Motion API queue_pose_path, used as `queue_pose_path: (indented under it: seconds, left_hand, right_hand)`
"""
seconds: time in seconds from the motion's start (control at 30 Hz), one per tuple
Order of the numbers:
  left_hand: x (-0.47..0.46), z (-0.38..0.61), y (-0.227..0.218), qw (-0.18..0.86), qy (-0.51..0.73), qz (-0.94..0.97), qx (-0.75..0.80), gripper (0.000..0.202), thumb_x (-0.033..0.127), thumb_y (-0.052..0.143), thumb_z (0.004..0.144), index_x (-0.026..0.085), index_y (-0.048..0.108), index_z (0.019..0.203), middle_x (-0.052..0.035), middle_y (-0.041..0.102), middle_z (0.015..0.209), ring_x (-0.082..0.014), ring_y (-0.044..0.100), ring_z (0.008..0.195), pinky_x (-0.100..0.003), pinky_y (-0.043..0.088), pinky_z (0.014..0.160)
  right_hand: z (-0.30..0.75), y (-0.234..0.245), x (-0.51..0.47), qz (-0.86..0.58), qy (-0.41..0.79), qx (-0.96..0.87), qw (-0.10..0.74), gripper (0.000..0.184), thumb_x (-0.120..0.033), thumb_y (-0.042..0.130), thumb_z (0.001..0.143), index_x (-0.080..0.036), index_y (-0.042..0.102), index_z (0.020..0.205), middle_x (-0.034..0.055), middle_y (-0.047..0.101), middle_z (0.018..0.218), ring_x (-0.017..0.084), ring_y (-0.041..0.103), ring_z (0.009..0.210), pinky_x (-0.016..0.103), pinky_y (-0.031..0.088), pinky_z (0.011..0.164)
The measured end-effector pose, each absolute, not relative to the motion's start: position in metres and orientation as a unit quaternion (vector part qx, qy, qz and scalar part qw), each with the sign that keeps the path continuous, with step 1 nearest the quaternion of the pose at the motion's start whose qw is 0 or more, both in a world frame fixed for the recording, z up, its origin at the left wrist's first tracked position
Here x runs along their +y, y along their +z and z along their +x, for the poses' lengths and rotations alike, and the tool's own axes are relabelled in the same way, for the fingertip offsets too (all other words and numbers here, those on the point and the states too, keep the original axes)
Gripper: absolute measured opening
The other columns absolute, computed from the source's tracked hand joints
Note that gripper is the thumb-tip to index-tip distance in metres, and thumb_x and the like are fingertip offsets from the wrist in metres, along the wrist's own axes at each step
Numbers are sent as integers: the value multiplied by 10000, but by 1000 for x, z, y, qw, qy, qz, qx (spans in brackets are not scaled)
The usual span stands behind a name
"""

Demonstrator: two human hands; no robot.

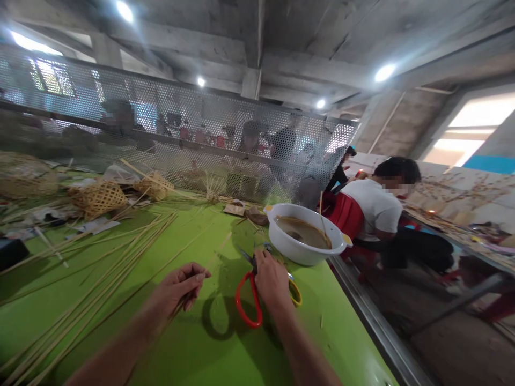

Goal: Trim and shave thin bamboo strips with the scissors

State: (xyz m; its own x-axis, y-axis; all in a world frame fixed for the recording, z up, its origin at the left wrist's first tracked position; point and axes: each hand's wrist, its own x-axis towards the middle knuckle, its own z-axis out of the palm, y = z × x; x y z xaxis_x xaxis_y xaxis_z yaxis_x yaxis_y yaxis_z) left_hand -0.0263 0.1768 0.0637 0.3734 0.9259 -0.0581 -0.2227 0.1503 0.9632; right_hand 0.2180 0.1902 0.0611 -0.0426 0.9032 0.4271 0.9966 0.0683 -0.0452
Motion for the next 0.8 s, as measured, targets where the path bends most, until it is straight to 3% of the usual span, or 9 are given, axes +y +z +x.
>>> queue_pose_path:
  seconds: [0.23,0.4,0.53,0.67,0.8]
  left_hand:
    - [181,-22,68,604,417,548,402,304,431,649,760,148,646,871,45,535,501,-54,404,361,-167,338,371]
    - [183,-21,66,596,418,543,419,402,388,652,765,155,657,1093,53,541,509,-47,386,356,-164,316,381]
    - [183,-22,66,582,411,555,430,389,394,636,779,168,672,1092,51,533,521,-52,384,383,-165,312,392]
    - [182,-14,71,558,396,582,438,339,425,594,803,167,675,1008,58,510,511,-54,363,371,-169,295,380]
    - [181,0,77,540,401,600,434,327,454,579,807,167,654,943,69,474,502,-58,354,376,-171,276,371]
  right_hand:
    - [235,66,190,-592,38,-771,232,522,-9,491,659,-232,634,1109,47,672,1085,186,616,982,267,422,825]
    - [240,65,189,-581,77,-773,244,506,-40,512,663,-214,648,1118,69,675,1090,205,612,1000,316,435,874]
    - [246,66,187,-566,143,-757,292,554,-47,565,602,-199,642,1129,66,663,1116,213,609,1002,342,449,889]
    - [223,77,183,-555,258,-672,417,267,-257,587,776,-181,670,1018,50,695,937,189,630,832,310,488,749]
    - [177,87,181,-461,407,-622,485,302,-396,646,785,-185,662,1000,19,690,832,154,609,743,265,470,689]
